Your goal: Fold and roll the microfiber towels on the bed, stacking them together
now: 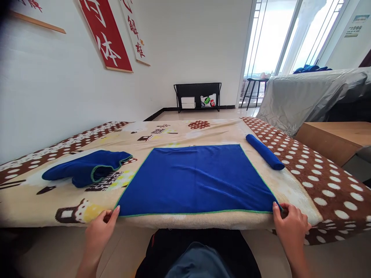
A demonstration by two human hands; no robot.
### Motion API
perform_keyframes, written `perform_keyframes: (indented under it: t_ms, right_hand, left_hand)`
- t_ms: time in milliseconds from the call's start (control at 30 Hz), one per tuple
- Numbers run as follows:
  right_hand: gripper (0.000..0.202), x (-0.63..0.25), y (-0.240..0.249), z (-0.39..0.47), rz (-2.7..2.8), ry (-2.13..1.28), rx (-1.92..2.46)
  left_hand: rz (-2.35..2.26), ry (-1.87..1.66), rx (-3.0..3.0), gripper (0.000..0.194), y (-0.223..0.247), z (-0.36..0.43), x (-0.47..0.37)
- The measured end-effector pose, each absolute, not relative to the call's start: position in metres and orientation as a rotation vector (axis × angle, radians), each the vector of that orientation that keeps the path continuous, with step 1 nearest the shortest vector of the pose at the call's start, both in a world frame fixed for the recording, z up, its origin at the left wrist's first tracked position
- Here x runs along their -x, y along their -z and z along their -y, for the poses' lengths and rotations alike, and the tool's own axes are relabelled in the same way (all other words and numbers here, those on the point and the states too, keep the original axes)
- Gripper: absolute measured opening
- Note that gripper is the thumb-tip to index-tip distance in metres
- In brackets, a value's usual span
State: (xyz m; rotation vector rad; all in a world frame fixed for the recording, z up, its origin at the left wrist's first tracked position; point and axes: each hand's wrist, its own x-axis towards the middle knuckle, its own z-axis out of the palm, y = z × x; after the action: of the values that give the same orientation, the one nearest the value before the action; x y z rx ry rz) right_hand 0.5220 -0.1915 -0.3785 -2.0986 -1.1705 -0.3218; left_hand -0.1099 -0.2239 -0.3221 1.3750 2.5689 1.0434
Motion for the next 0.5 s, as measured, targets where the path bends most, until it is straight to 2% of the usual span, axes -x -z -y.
perform_keyframes:
  t_ms: [267, 500]
  right_hand:
    - [0.052, -0.546, 0.374, 0.192, 1.092, -0.036, 2.092]
    - [0.051, -0.55, 0.368, 0.2, 1.079, -0.146, 2.121]
  left_hand:
    - [-2.151, -1.473, -1.09, 0.043, 0.332, 0.23, 0.126]
    - [-2.223, -1.492, -1.092, 0.049, 0.329, 0.231, 0.129]
